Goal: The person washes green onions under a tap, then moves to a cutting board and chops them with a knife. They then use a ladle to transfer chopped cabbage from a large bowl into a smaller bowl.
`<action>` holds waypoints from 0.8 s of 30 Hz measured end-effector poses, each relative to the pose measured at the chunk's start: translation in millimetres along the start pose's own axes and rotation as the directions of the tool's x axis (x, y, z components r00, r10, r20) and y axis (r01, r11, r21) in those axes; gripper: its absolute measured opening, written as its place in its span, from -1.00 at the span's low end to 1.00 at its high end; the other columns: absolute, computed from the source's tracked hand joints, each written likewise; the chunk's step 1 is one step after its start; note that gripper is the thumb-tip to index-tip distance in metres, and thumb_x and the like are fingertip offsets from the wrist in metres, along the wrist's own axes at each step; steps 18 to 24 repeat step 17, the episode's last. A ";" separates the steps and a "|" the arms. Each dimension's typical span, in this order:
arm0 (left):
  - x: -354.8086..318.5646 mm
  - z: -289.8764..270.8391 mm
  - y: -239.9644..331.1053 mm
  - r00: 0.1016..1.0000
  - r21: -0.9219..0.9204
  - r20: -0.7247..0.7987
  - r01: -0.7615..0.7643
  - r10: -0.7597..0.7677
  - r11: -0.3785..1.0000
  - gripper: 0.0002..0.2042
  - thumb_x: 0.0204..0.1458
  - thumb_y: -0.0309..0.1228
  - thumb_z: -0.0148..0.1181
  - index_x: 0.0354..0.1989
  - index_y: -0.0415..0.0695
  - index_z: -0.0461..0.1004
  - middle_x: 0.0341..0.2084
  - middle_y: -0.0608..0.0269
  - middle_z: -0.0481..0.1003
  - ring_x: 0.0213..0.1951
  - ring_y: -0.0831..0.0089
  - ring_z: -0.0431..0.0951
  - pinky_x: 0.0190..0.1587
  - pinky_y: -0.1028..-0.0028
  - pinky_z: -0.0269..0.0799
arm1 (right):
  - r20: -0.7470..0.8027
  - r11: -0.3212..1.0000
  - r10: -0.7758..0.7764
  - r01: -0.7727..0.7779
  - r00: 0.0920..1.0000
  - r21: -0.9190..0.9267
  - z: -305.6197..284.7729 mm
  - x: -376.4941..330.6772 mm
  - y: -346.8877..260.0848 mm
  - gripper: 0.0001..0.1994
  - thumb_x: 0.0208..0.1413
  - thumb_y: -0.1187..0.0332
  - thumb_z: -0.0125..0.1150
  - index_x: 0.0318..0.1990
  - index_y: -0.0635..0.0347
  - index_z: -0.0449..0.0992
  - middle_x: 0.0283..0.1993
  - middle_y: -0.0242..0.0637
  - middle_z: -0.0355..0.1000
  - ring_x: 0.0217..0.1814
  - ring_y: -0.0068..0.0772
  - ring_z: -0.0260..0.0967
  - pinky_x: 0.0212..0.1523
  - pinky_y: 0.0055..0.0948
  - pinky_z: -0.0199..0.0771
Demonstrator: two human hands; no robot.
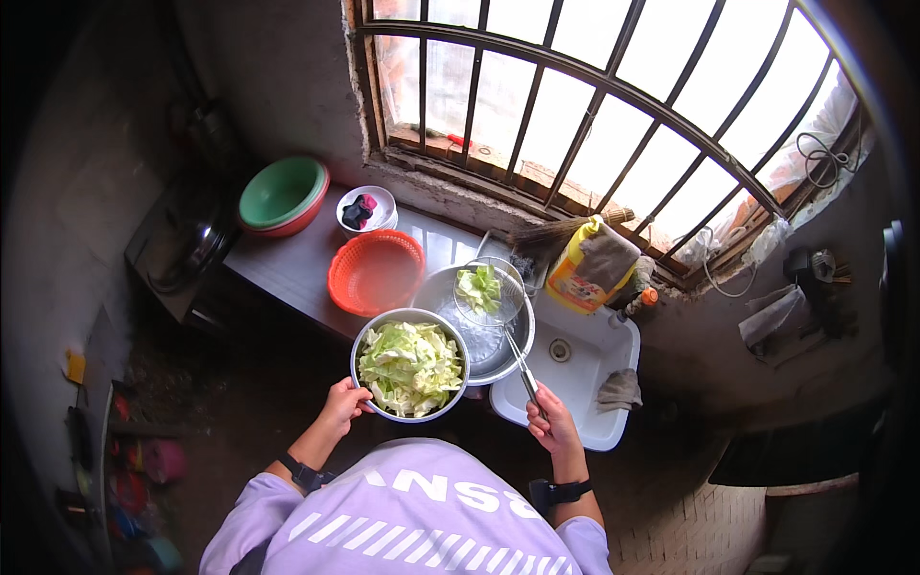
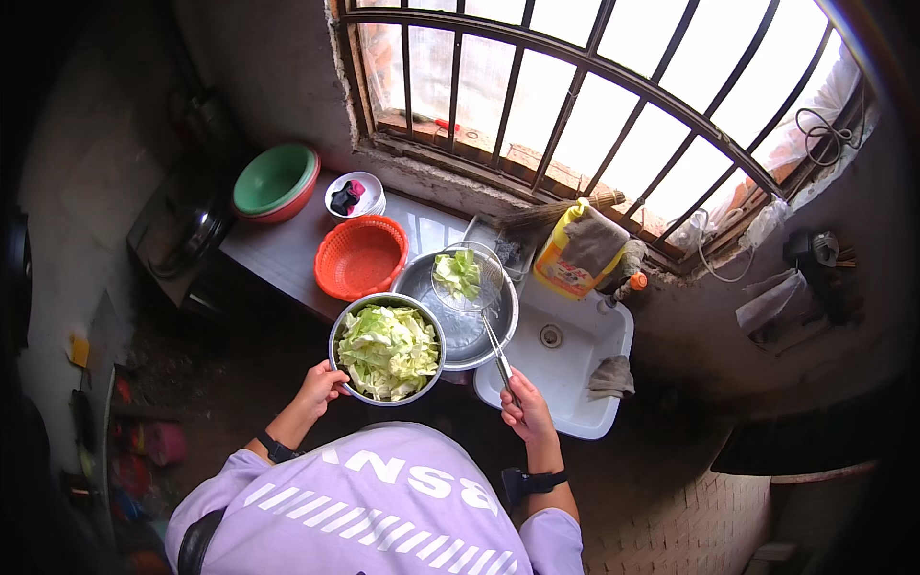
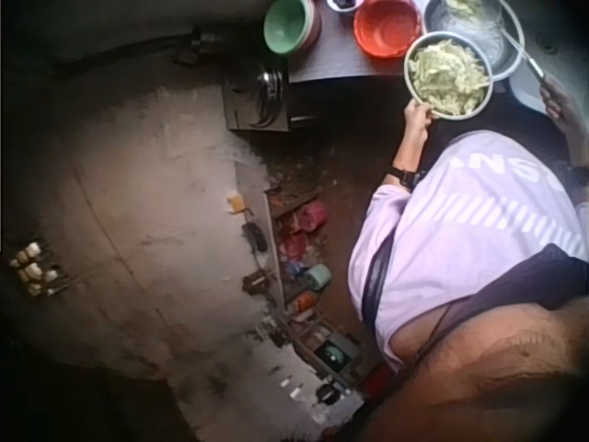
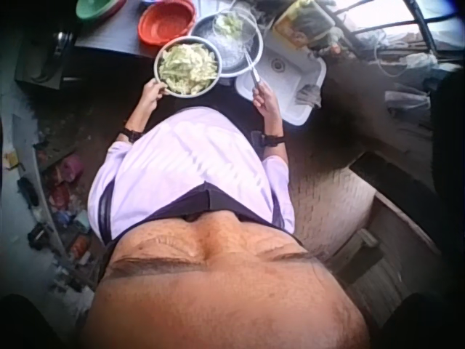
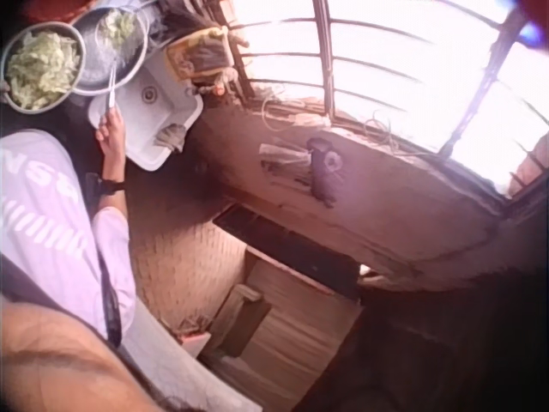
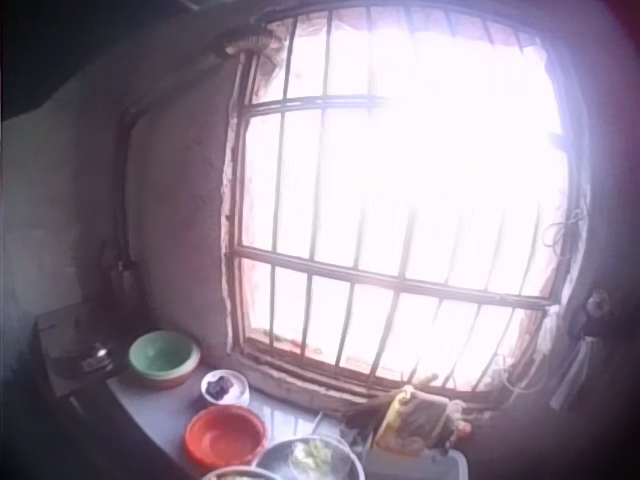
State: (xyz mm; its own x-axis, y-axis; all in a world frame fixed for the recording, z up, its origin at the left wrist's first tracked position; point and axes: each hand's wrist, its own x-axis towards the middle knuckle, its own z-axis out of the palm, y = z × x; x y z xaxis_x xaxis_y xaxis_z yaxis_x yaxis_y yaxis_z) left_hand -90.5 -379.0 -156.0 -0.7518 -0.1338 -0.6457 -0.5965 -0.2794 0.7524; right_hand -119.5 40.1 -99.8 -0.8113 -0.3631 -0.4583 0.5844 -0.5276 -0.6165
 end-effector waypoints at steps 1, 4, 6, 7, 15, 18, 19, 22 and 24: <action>1.0 0.2 1.0 1.000 0.003 0.001 -0.008 0.008 1.000 -0.87 -0.06 -0.59 0.18 -0.35 -0.12 0.40 -0.57 0.29 0.51 -0.64 0.53 0.55 -0.74 0.72 0.13 | 0.002 1.000 -0.002 0.003 1.000 -0.012 1.7 -2.3 -3.7 -0.57 0.35 0.24 -0.07 0.32 0.11 0.19 -0.49 -0.45 0.28 -0.73 -0.80 -0.04 -0.74 -0.72 0.14; 2.0 0.3 -1.8 1.000 0.000 0.003 -0.016 0.016 1.000 -0.87 -0.05 -0.60 0.17 -0.35 -0.11 0.40 -0.58 0.30 0.51 -0.64 0.54 0.55 -0.74 0.72 0.14 | -0.009 1.000 -0.013 0.013 1.000 -0.006 6.4 -10.2 -12.9 -0.57 0.35 0.25 -0.06 0.32 0.11 0.20 -0.48 -0.45 0.28 -0.73 -0.80 -0.04 -0.74 -0.72 0.13; 3.4 0.2 -2.4 1.000 -0.005 0.000 -0.013 0.013 1.000 -0.87 -0.05 -0.60 0.17 -0.35 -0.11 0.40 -0.57 0.30 0.51 -0.64 0.54 0.54 -0.74 0.73 0.15 | -0.007 1.000 -0.019 0.019 1.000 -0.001 10.2 -11.6 -18.9 -0.57 0.35 0.25 -0.06 0.32 0.12 0.20 -0.48 -0.44 0.28 -0.74 -0.81 -0.04 -0.75 -0.72 0.14; 3.7 1.5 -2.2 1.000 -0.014 0.003 -0.016 0.016 1.000 -0.87 -0.05 -0.60 0.17 -0.35 -0.11 0.40 -0.57 0.30 0.51 -0.65 0.54 0.54 -0.74 0.73 0.14 | -0.011 1.000 -0.027 0.027 1.000 0.000 11.6 -11.8 -21.8 -0.57 0.35 0.25 -0.06 0.32 0.12 0.19 -0.48 -0.44 0.28 -0.74 -0.81 -0.04 -0.75 -0.72 0.14; 0.2 5.7 0.9 1.000 -0.026 0.007 -0.017 0.017 1.000 -0.87 -0.03 -0.58 0.17 -0.33 -0.11 0.40 -0.55 0.32 0.51 -0.63 0.56 0.55 -0.74 0.73 0.10 | -0.041 0.999 -0.038 0.037 0.998 -0.013 15.1 -15.3 -27.5 -0.55 0.35 0.25 -0.05 0.33 0.12 0.17 -0.48 -0.41 0.29 -0.74 -0.80 -0.02 -0.76 -0.72 0.14; -0.3 6.9 2.5 1.000 -0.014 0.006 -0.010 0.010 1.000 -0.87 -0.03 -0.58 0.17 -0.32 -0.11 0.40 -0.55 0.32 0.51 -0.62 0.55 0.56 -0.74 0.73 0.10 | -0.047 0.999 -0.034 0.033 0.998 -0.022 14.0 -16.2 -27.3 -0.55 0.35 0.25 -0.05 0.33 0.12 0.17 -0.48 -0.41 0.29 -0.74 -0.79 -0.02 -0.76 -0.71 0.15; -0.3 6.9 2.5 1.000 -0.014 0.006 -0.010 0.010 1.000 -0.87 -0.03 -0.58 0.17 -0.32 -0.11 0.40 -0.55 0.32 0.51 -0.62 0.55 0.56 -0.74 0.73 0.10 | -0.047 0.999 -0.034 0.033 0.998 -0.022 14.0 -16.2 -27.3 -0.55 0.35 0.25 -0.05 0.33 0.12 0.17 -0.48 -0.41 0.29 -0.74 -0.79 -0.02 -0.76 -0.71 0.15; -0.3 6.9 2.5 1.000 -0.014 0.006 -0.010 0.010 1.000 -0.87 -0.03 -0.58 0.17 -0.32 -0.11 0.40 -0.55 0.32 0.51 -0.62 0.55 0.56 -0.74 0.73 0.10 | -0.047 0.999 -0.034 0.033 0.998 -0.022 14.0 -16.2 -27.3 -0.55 0.35 0.25 -0.05 0.33 0.12 0.17 -0.48 -0.41 0.29 -0.74 -0.79 -0.02 -0.76 -0.71 0.15; -0.3 6.9 2.5 1.000 -0.014 0.006 -0.010 0.010 1.000 -0.87 -0.03 -0.58 0.17 -0.32 -0.11 0.40 -0.55 0.32 0.51 -0.62 0.55 0.56 -0.74 0.73 0.10 | -0.047 0.999 -0.034 0.033 0.998 -0.022 14.0 -16.2 -27.3 -0.55 0.35 0.25 -0.05 0.33 0.12 0.17 -0.48 -0.41 0.29 -0.74 -0.79 -0.02 -0.76 -0.71 0.15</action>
